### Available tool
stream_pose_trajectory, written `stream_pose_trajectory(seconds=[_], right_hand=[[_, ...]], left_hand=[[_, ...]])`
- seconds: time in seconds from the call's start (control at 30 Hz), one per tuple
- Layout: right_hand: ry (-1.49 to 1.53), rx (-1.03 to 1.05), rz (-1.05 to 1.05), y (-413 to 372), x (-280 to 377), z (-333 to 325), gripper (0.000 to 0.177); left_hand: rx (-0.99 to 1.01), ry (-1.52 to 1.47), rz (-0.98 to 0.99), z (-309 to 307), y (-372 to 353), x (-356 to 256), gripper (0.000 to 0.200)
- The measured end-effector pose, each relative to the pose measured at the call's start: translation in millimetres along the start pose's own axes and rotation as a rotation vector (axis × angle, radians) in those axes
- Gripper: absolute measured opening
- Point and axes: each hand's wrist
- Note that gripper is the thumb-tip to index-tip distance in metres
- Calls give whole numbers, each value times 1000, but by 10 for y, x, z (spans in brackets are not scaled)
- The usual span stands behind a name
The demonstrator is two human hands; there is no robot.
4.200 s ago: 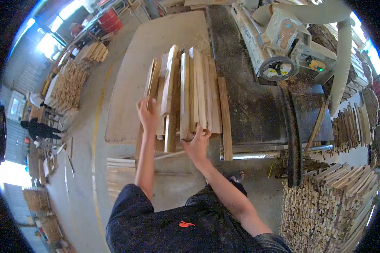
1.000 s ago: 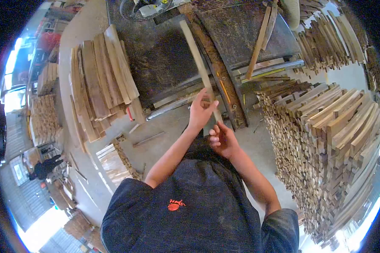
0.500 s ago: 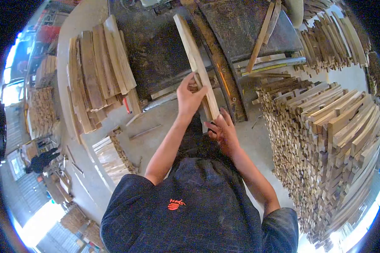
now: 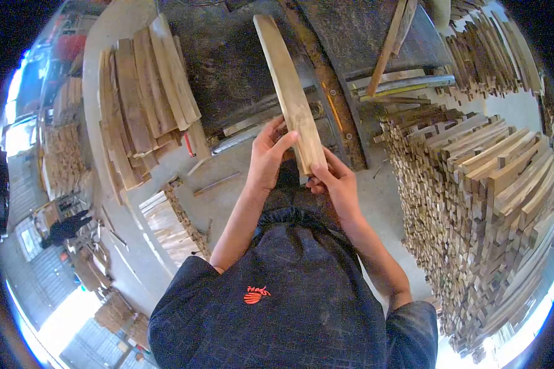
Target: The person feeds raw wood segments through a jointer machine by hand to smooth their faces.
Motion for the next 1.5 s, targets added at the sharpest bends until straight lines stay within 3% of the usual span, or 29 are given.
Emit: stream_pose_trajectory(seconds=[0.07, 0.2, 0.27, 0.3, 0.37, 0.4, 0.53, 0.7, 0.73, 0.77, 0.8, 0.83, 0.9, 0.93, 1.0, 1.03, 1.1, 1.17, 1.3, 1.33, 1.5], right_hand=[[-304, -129, -166, 9, -1, 51, 53], [-382, -135, -218, 83, -65, 45, 54], [-574, -201, -479, 150, -157, 4, 50], [-573, -203, -481, 128, -93, 36, 50], [-1035, -282, -906, 73, 60, 127, 46], [-1034, -311, -1069, 140, 39, 136, 44], [-1068, -279, -1087, 155, 38, 160, 51], [-1007, -310, -773, 174, -40, 243, 51], [-1206, -257, -739, 244, -105, 169, 48], [-1212, -258, -759, 316, -176, 109, 48], [-1012, -85, -483, 385, -253, 44, 48], [-809, 86, -215, 485, -328, -29, 49], [-426, 231, 46, 807, -540, -190, 45], [-454, 254, 24, 868, -543, -215, 45], [-157, 290, 272, 951, -548, -234, 49], [-189, 320, 264, 1030, -575, -243, 49], [-196, 129, 114, 1210, -694, -267, 53], [-168, 201, 115, 1456, -640, -328, 52], [-344, 2, 69, 1813, -181, 42, 49], [-166, -17, 83, 1952, -52, 169, 48], [-128, -151, 163, 2606, 508, 752, 44]], left_hand=[[0, 20, -35, -162, 66, 181, 50], [38, -174, -195, -248, 76, 111, 50], [65, -249, -211, -248, 83, 106, 49], [94, -322, -229, -242, 92, 103, 47], [114, -330, -195, -166, 90, 133, 46], [128, -341, -160, -128, 87, 152, 44], [140, -391, -106, -100, 105, 214, 45], [10, -197, -111, -91, 163, 164, 50], [-28, -37, -157, -108, 219, 147, 49], [-64, 122, -196, -135, 311, 130, 47], [-47, 361, -254, -278, 495, 200, 52], [-47, 349, -223, -288, 582, 260, 52], [-509, 1484, 596, -259, 776, 340, 59], [-474, 1439, 681, -363, 986, 398, 63], [-500, 1440, 637, -416, 1314, 634, 61], [-490, 1452, 567, -358, 1457, 678, 58], [-475, 1319, 498, -167, 1660, 622, 55], [-594, 1212, 435, 12, 1944, 592, 54], [-717, 1097, 494, 46, 2509, 228, 51], [-722, 1087, 526, 18, 2666, 151, 52], [-716, 1072, 548, -109, 3429, -288, 52]])
Point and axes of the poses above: each hand's wrist, its own y-axis towards the middle knuckle, its own z-axis out of the palm, x = y × z, and after that the axes turned 11 degrees about -y, right-handed
